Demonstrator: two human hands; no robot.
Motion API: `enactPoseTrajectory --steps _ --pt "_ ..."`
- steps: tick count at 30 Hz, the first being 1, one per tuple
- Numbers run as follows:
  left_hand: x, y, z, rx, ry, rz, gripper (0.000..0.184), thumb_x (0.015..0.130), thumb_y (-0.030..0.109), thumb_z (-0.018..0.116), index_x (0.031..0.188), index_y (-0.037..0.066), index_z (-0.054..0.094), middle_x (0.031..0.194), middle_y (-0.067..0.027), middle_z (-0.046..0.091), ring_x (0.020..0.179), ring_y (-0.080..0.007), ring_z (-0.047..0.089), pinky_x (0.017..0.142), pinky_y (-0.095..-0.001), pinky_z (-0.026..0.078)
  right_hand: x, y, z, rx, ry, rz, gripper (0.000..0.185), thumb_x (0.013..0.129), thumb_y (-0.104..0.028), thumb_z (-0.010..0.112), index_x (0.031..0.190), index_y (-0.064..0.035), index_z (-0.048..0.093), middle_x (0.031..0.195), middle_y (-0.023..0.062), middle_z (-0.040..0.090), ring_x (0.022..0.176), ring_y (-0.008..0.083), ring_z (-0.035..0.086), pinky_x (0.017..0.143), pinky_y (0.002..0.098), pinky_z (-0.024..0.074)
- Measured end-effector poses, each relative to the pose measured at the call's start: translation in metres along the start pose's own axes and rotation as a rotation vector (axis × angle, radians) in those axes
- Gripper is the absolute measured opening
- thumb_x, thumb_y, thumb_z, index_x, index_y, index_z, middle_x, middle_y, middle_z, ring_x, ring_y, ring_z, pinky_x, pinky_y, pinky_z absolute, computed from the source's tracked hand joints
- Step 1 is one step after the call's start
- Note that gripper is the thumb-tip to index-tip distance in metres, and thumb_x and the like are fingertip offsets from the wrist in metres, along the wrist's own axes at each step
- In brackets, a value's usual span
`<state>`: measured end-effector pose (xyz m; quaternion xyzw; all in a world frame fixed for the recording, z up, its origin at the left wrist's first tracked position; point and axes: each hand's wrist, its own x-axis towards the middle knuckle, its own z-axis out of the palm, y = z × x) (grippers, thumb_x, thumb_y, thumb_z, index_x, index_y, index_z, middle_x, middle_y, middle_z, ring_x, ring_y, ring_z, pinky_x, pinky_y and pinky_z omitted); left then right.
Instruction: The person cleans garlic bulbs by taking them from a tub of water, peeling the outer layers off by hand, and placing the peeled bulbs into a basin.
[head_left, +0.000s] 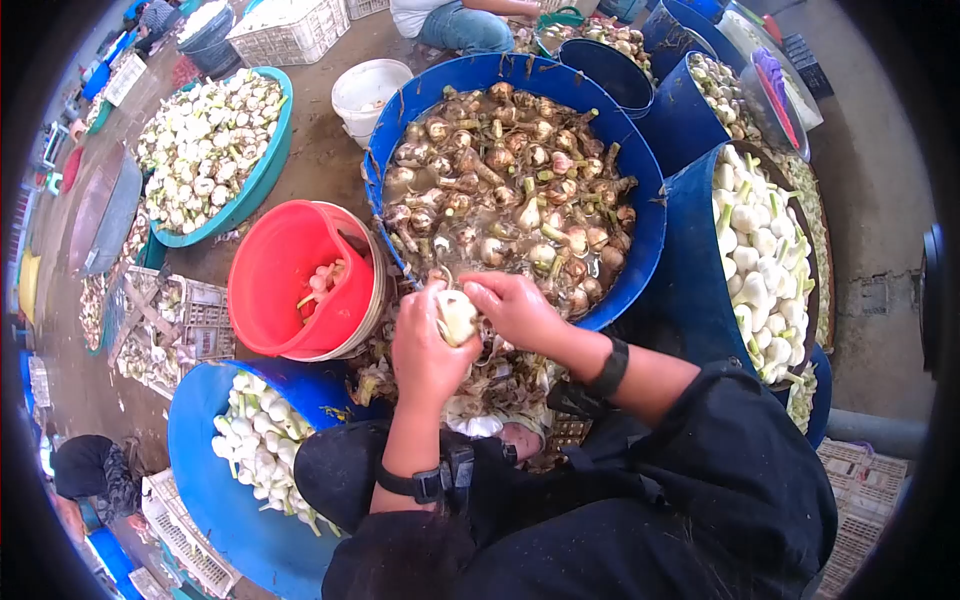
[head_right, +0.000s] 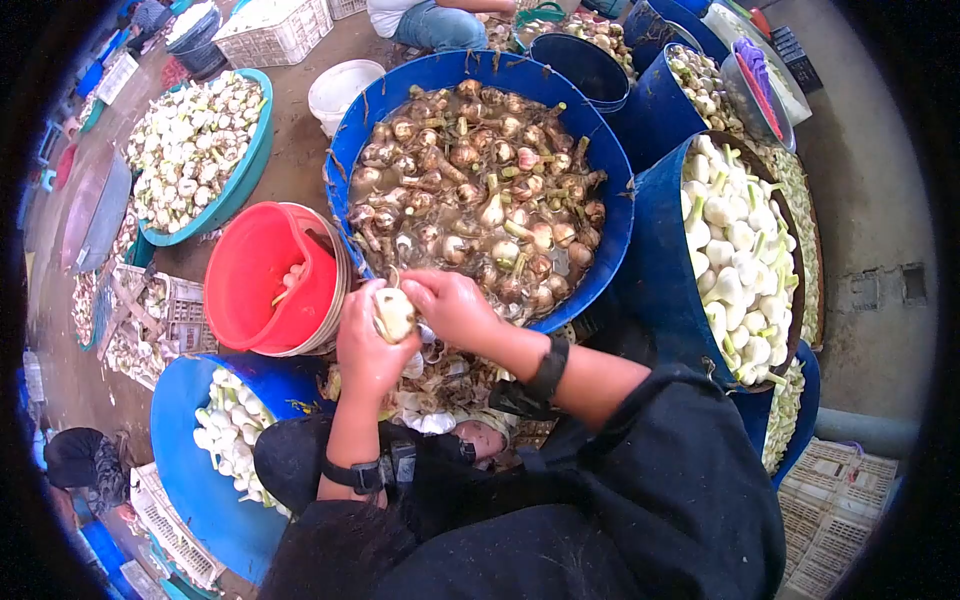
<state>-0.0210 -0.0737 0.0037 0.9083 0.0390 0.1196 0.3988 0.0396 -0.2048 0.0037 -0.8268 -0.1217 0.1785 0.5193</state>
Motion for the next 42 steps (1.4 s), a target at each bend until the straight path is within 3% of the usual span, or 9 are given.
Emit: enactPoseTrajectory --steps 9,12,17,23,31,33,35,38,42 --pt "-0.004 0.001 -0.001 0.177 -0.028 0.07 0.06 0.055 0.012 0.071 0.111 0.01 0.049 0.096 -0.0133 0.048 0.088 -0.033 0.051 0.075 -0.0409 0.044 -0.02 -0.01 -0.006 -0.443 0.01 -0.169 0.022 0.077 -0.02 0.053 0.064 -0.0034 0.059 0.066 0.0178 0.058 0.066 0.0366 0.057 0.061 0.0427 0.0474" --pt "-0.005 0.0 -0.003 0.16 -0.08 0.052 0.061 0.056 0.008 0.071 0.112 0.008 0.049 0.098 -0.011 0.049 0.09 -0.0287 0.052 0.078 -0.0376 0.044 -0.012 0.002 -0.011 -0.275 -0.013 -0.008 0.019 0.073 -0.018 0.052 0.064 -0.0035 0.061 0.064 0.0178 0.058 0.06 0.0339 0.059 0.061 0.0391 0.0491" --pt "0.001 -0.001 -0.025 -0.955 0.001 -0.235 0.063 0.058 0.003 0.071 0.115 0.003 0.046 0.104 -0.0094 0.048 0.098 -0.0202 0.05 0.087 -0.0319 0.041 0.012 0.108 -0.038 -0.312 -0.033 0.342 0.021 0.075 -0.021 0.054 0.074 -0.0031 0.065 0.067 0.0174 0.06 0.063 0.0264 0.061 0.066 0.0365 0.0489" --pt "0.002 -0.007 -0.013 -0.161 0.073 -0.034 0.062 0.055 0.003 0.068 0.113 0.003 0.048 0.104 -0.0138 0.048 0.096 -0.0289 0.051 0.085 -0.0367 0.041 -0.016 -0.034 -0.021 -0.163 -0.026 -0.141 0.021 0.076 -0.023 0.057 0.082 -0.0041 0.064 0.072 0.0171 0.061 0.064 0.0271 0.061 0.063 0.0341 0.0484" --pt "-0.009 -0.004 -0.032 -0.833 -0.096 -0.257 0.067 0.053 0.002 0.067 0.117 0.001 0.047 0.114 -0.0093 0.048 0.106 -0.0214 0.048 0.092 -0.0322 0.037 0.011 0.05 -0.027 -0.335 0.304 0.187 0.013 0.072 -0.01 0.053 0.072 -0.0045 0.065 0.06 0.0117 0.06 0.054 0.0181 0.06 0.055 0.0311 0.0469" --pt "-0.006 -0.016 -0.038 -0.767 -0.15 -0.221 0.07 0.054 0.005 0.065 0.122 0.0 0.045 0.121 -0.0092 0.045 0.113 -0.0188 0.043 0.098 -0.0308 0.031 0.01 0.044 -0.032 -0.377 0.198 0.311 0.016 0.076 -0.015 0.056 0.084 -0.0043 0.065 0.071 0.0143 0.063 0.064 0.0188 0.062 0.063 0.0319 0.0474" --pt "-0.007 -0.024 -0.038 -0.854 -0.27 -0.226 0.07 0.056 0.01 0.062 0.123 0.0 0.044 0.122 -0.0103 0.044 0.115 -0.0188 0.041 0.1 -0.0315 0.028 0.001 0.052 -0.015 0.092 0.126 -0.205 0.029 0.079 -0.029 0.06 0.099 -0.0072 0.063 0.09 0.0186 0.063 0.079 0.0314 0.061 0.074 0.0364 0.0467" --pt "-0.005 -0.018 -0.037 -1.079 -0.33 -0.21 0.07 0.061 0.015 0.061 0.126 -0.001 0.041 0.124 -0.0108 0.042 0.117 -0.0193 0.039 0.1 -0.0313 0.027 -0.014 -0.026 -0.028 -0.187 -0.524 -0.167 0.03 0.082 -0.029 0.059 0.101 -0.0046 0.059 0.088 0.0205 0.061 0.081 0.0356 0.058 0.071 0.04 0.0444" --pt "-0.004 -0.018 -0.035 -1.064 -0.301 -0.289 0.082 0.07 0.04 0.07 0.129 -0.004 0.036 0.124 -0.0118 0.043 0.115 -0.0172 0.04 0.098 -0.0305 0.029 -0.019 -0.017 -0.013 -0.072 -0.365 -0.164 0.027 0.086 -0.027 0.056 0.09 -0.0007 0.061 0.071 0.0137 0.06 0.061 0.0258 0.056 0.058 0.0356 0.0427"
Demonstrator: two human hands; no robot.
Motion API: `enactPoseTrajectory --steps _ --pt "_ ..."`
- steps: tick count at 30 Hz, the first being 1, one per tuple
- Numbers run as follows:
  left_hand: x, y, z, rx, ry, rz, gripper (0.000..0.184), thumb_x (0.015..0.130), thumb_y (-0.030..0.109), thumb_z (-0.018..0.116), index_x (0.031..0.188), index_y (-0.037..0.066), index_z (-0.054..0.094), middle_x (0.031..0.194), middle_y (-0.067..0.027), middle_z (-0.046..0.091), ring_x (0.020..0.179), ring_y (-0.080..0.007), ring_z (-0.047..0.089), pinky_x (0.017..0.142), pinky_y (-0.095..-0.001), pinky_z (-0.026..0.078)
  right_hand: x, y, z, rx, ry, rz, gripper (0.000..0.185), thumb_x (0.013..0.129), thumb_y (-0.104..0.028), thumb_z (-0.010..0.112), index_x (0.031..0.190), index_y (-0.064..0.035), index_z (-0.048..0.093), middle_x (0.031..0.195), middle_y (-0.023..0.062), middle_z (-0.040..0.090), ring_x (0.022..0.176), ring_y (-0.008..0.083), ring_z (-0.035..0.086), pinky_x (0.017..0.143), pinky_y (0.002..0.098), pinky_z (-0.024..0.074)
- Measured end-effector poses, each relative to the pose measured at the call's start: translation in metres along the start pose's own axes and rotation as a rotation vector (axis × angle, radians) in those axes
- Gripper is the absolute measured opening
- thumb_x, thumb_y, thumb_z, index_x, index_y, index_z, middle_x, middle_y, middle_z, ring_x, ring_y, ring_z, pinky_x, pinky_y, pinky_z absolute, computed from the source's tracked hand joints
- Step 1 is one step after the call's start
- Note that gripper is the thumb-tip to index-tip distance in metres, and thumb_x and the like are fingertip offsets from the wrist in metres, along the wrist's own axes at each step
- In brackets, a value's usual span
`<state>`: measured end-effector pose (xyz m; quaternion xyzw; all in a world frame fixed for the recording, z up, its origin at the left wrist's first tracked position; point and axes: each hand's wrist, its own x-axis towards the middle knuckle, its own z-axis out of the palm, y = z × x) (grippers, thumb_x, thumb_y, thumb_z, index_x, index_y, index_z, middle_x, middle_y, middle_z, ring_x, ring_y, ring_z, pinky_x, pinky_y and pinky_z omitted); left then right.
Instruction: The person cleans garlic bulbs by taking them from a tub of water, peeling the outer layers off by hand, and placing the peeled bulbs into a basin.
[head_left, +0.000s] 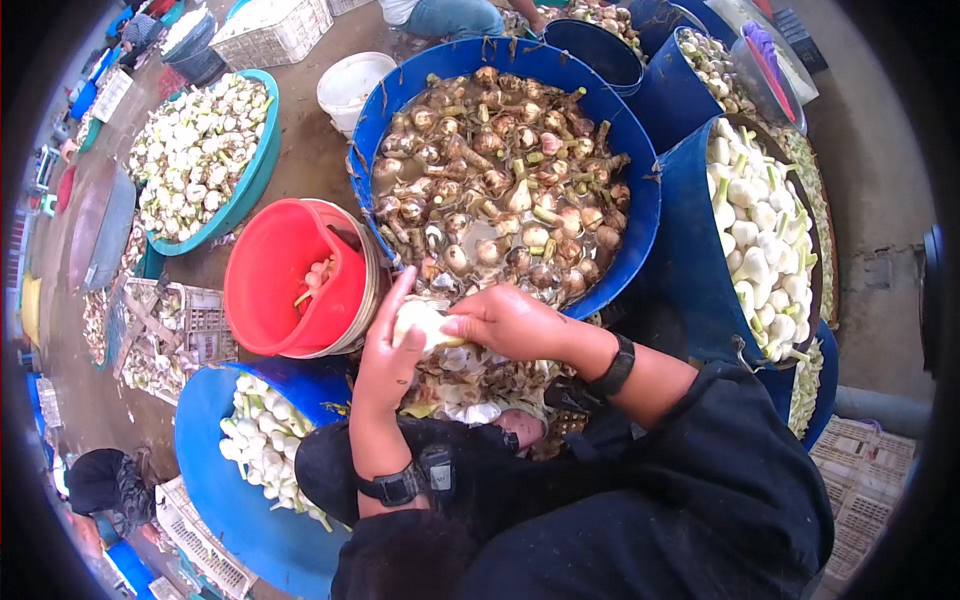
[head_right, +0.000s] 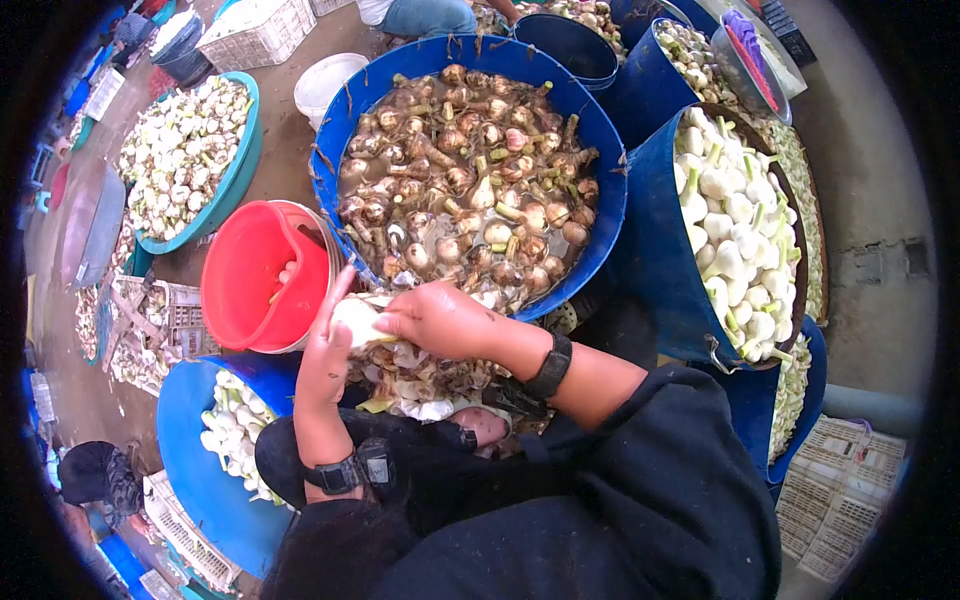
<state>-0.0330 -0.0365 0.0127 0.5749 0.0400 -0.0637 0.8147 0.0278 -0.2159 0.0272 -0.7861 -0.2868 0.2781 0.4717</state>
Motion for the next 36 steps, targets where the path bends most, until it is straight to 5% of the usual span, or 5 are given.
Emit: enactPoseTrajectory --steps 11,17,21,28,36 --pt "-0.002 0.005 0.021 -0.334 0.044 -0.003 0.099 0.059 0.036 0.079 0.136 0.002 0.026 0.134 -0.0184 0.034 0.123 -0.029 0.035 0.102 -0.0397 0.026 -0.006 0.012 0.043 1.81 0.296 0.318 0.023 0.089 -0.022 0.05 0.103 -0.0042 0.054 0.088 0.0078 0.062 0.065 0.0169 0.06 0.05 0.0276 0.0498" --pt "-0.005 -0.006 0.02 1.115 0.211 0.547 0.048 0.078 0.031 0.065 0.116 0.006 0.05 0.133 -0.0297 0.032 0.131 -0.0368 0.019 0.105 -0.0462 0.015 0.008 0.003 0.033 0.458 0.297 0.111 0.025 0.09 -0.023 0.05 0.092 0.0005 0.059 0.071 0.0023 0.06 0.062 0.0057 0.049 0.056 0.0262 0.0425" --pt "-0.006 -0.012 -0.015 -0.437 0.568 0.18 0.019 0.088 0.021 0.052 0.092 0.002 0.051 0.102 -0.0175 0.06 0.097 -0.0267 0.057 0.086 -0.0374 0.045 -0.009 -0.012 0.032 0.799 0.095 0.054 0.025 0.091 -0.025 0.049 0.092 -0.0018 0.059 0.067 0.005 0.055 0.061 0.0086 0.048 0.057 0.0283 0.0419" --pt "-0.052 0.062 -0.055 0.567 1.794 0.579 0.037 0.084 0.018 0.058 0.113 0.0 0.045 0.103 -0.0122 0.052 0.09 -0.0214 0.054 0.078 -0.0319 0.049 0.032 0.059 -0.012 -0.48 -0.088 0.243 0.047 0.08 -0.047 0.055 0.108 -0.0093 0.057 0.092 0.0174 0.062 0.088 0.0327 0.06 0.077 0.0414 0.047" --pt "0.018 -0.012 0.0 0.951 0.737 0.356 0.051 0.074 0.015 0.067 0.118 0.001 0.045 0.123 -0.018 0.043 0.114 -0.0311 0.041 0.097 -0.0385 0.031 0.119 0.182 -0.02 -0.619 -0.361 0.643 0.054 0.074 -0.045 0.056 0.107 -0.002 0.059 0.109 0.0154 0.059 0.099 0.0308 0.057 0.083 0.0375 0.0448"
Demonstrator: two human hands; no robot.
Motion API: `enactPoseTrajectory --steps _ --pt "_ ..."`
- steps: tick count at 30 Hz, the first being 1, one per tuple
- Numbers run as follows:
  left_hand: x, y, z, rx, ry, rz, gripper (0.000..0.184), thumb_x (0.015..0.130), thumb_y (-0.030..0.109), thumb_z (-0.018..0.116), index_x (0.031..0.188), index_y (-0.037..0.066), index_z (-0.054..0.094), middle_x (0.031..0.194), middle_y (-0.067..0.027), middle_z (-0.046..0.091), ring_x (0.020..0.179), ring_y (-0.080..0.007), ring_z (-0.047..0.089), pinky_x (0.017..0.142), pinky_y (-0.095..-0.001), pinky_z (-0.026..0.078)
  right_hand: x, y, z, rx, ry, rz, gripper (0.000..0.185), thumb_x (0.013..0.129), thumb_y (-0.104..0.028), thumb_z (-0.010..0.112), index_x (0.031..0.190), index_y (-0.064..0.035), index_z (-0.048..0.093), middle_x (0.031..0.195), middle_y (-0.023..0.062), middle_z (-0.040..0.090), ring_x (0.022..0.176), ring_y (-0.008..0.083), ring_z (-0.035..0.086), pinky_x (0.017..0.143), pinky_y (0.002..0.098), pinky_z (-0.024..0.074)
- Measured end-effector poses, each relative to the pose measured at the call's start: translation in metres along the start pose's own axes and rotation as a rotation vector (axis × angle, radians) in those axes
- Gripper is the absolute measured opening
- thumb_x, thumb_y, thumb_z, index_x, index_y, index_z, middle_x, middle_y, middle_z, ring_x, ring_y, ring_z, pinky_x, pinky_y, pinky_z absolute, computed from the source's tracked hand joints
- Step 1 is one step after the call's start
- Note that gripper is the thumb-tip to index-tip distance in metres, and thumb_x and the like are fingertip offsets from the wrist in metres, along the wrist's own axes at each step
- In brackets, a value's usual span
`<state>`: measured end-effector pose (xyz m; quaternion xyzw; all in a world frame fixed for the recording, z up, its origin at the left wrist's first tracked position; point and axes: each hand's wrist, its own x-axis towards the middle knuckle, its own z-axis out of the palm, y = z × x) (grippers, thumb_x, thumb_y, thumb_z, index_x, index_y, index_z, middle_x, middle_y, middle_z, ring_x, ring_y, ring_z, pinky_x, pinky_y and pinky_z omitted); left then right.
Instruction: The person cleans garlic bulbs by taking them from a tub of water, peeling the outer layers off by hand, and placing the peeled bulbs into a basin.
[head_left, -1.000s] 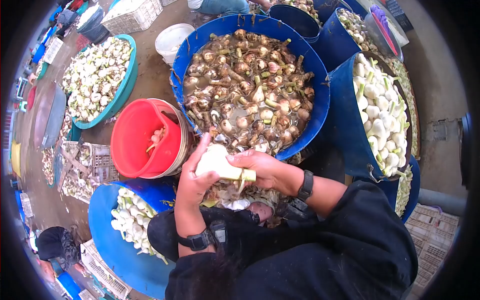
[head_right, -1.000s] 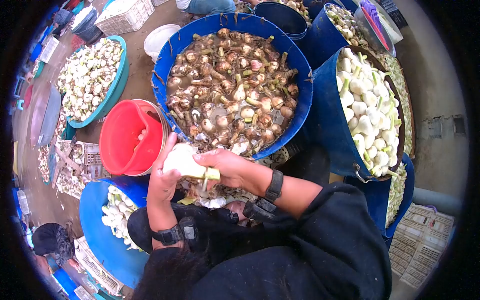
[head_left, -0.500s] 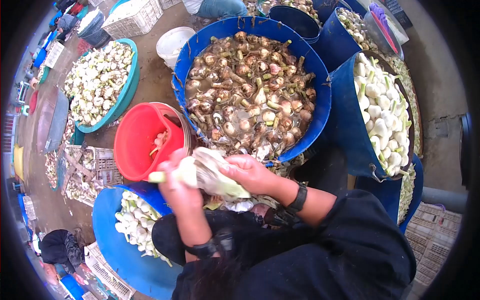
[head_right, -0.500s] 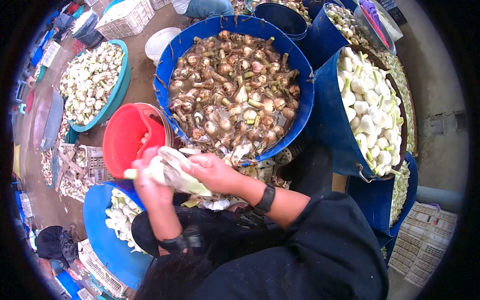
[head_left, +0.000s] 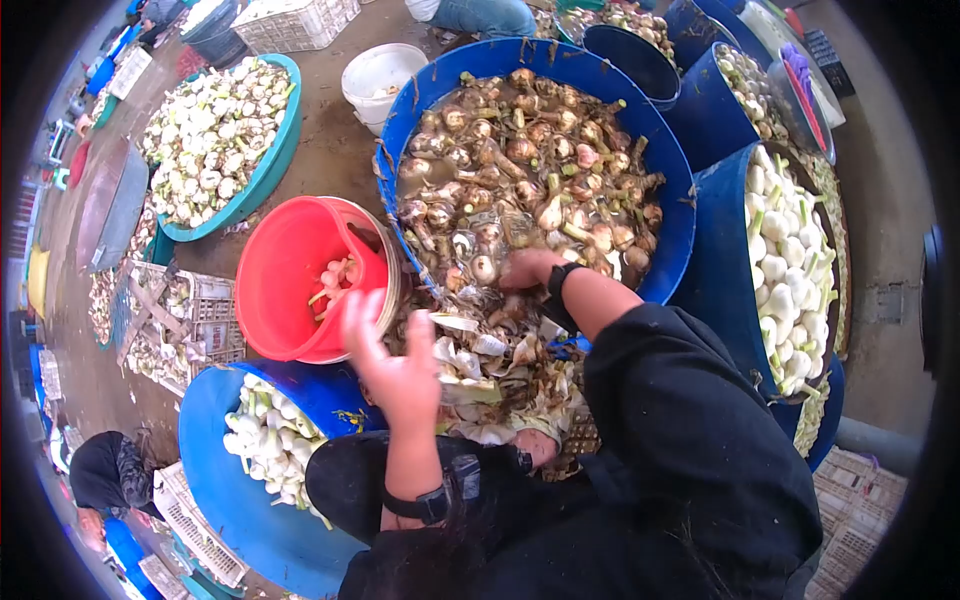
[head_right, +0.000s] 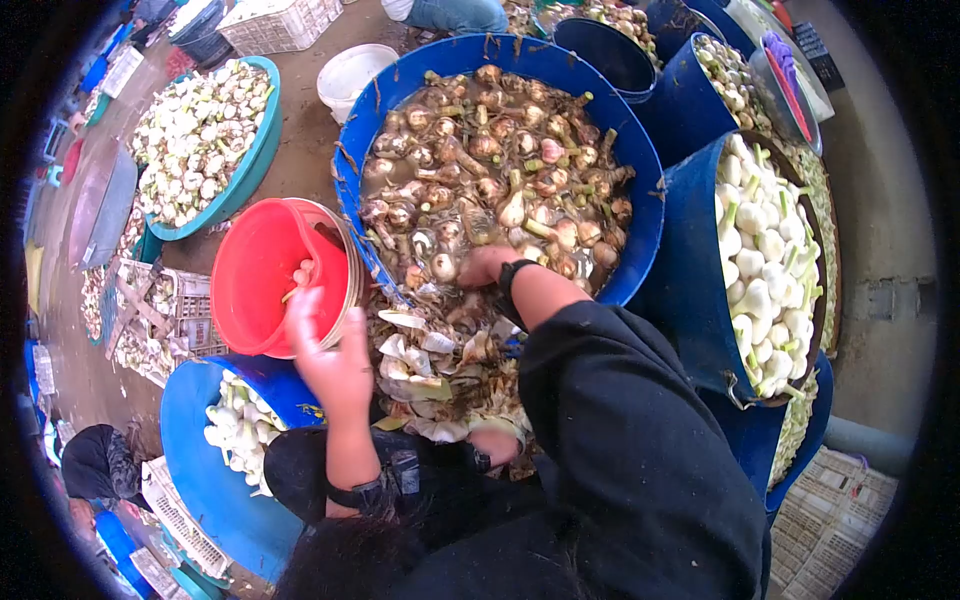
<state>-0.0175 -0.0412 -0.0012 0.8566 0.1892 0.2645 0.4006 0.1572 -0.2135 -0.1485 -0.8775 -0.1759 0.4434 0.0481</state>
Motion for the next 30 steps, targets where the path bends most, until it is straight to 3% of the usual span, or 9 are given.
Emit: enactPoseTrajectory --steps 2,3,4,9,11,16,21,27,30 --pt "-0.003 0.003 0.008 0.007 -0.234 -0.069 0.06 0.069 0.018 0.071 0.12 0.001 0.043 0.125 -0.0209 0.04 0.116 -0.0351 0.039 0.098 -0.0396 0.031 -0.001 -0.003 0.012 0.366 -0.019 -0.056 0.051 0.074 -0.044 0.056 0.099 -0.0001 0.062 0.105 0.0166 0.061 0.09 0.0275 0.06 0.079 0.036 0.0458" --pt "-0.004 0.007 0.009 0.0 -0.35 -0.147 0.067 0.067 0.02 0.073 0.122 0.001 0.041 0.125 -0.022 0.039 0.117 -0.0365 0.038 0.098 -0.0401 0.031 -0.015 -0.005 0.012 0.691 -0.156 -0.326 0.045 0.077 -0.039 0.056 0.103 -0.0015 0.059 0.102 0.0129 0.061 0.087 0.0211 0.059 0.078 0.0335 0.047" --pt "-0.009 0.005 0.012 0.081 -0.417 -0.142 0.081 0.063 0.02 0.077 0.129 0.003 0.034 0.13 -0.0167 0.034 0.1 -0.0252 0.049 0.086 -0.037 0.042 -0.046 -0.019 0.003 0.995 -0.317 -0.433 0.041 0.083 -0.023 0.056 0.117 -0.001 0.049 0.106 0.0092 0.059 0.097 0.0182 0.055 0.086 0.0301 0.0431" --pt "-0.018 0.015 0.023 -0.431 -0.446 -0.276 0.07 0.063 0.012 0.074 0.123 0.003 0.039 0.108 -0.0175 0.051 0.098 -0.0329 0.054 0.083 -0.0368 0.045 -0.143 -0.066 -0.006 1.082 -0.027 -0.834 0.069 0.083 -0.026 0.062 0.136 -0.0028 0.025 0.122 0.0096 0.048 0.11 0.0151 0.046 0.097 0.0312 0.0343" --pt "-0.017 0.014 0.018 -0.23 -0.268 -0.107 0.057 0.063 0.007 0.071 0.113 0.003 0.044 0.103 -0.0157 0.051 0.095 -0.0321 0.054 0.08 -0.0363 0.045 -0.162 -0.071 -0.005 0.9 0.389 -0.685 0.052 0.08 -0.023 0.065 0.123 -0.0003 0.046 0.112 0.014 0.057 0.102 0.0192 0.055 0.086 0.0297 0.043" --pt "-0.019 0.027 0.008 -0.13 -0.205 0.098 0.047 0.06 -0.001 0.064 0.104 0.003 0.047 0.096 -0.0151 0.05 0.09 -0.0339 0.052 0.078 -0.0396 0.044 -0.203 -0.088 -0.013 0.724 0.691 -0.558 0.019 0.076 -0.019 0.062 0.084 -0.0016 0.065 0.073 0.0182 0.061 0.066 0.0308 0.06 0.061 0.0335 0.0473" --pt "-0.018 0.028 0.002 -0.087 -0.27 0.209 0.046 0.059 -0.002 0.063 0.102 0.003 0.048 0.096 -0.0155 0.05 0.09 -0.0352 0.051 0.077 -0.0406 0.043 -0.215 -0.085 -0.021 0.642 0.563 -0.464 0.013 0.072 -0.014 0.058 0.075 -0.0023 0.063 0.063 0.0196 0.054 0.059 0.0364 0.054 0.053 0.0361 0.0445" --pt "-0.021 0.026 0.002 -0.123 -0.362 0.2 0.048 0.059 -0.001 0.064 0.104 0.005 0.048 0.098 -0.0148 0.05 0.092 -0.034 0.051 0.08 -0.04 0.043 -0.196 -0.076 -0.007 0.754 0.547 -0.328 0.015 0.067 -0.017 0.062 0.07 -0.0028 0.065 0.059 0.016 0.058 0.055 0.0234 0.061 0.053 0.0328 0.0462" --pt "-0.021 0.021 0.004 -0.697 -0.522 -0.225 0.046 0.068 0.002 0.063 0.11 0.011 0.045 0.105 -0.0081 0.053 0.097 -0.0276 0.053 0.089 -0.0396 0.042 -0.155 -0.052 0.004 1.022 0.376 -0.125 0.017 0.072 -0.018 0.059 0.065 -0.0054 0.067 0.066 0.0088 0.066 0.054 0.0186 0.062 0.054 0.0316 0.0489"
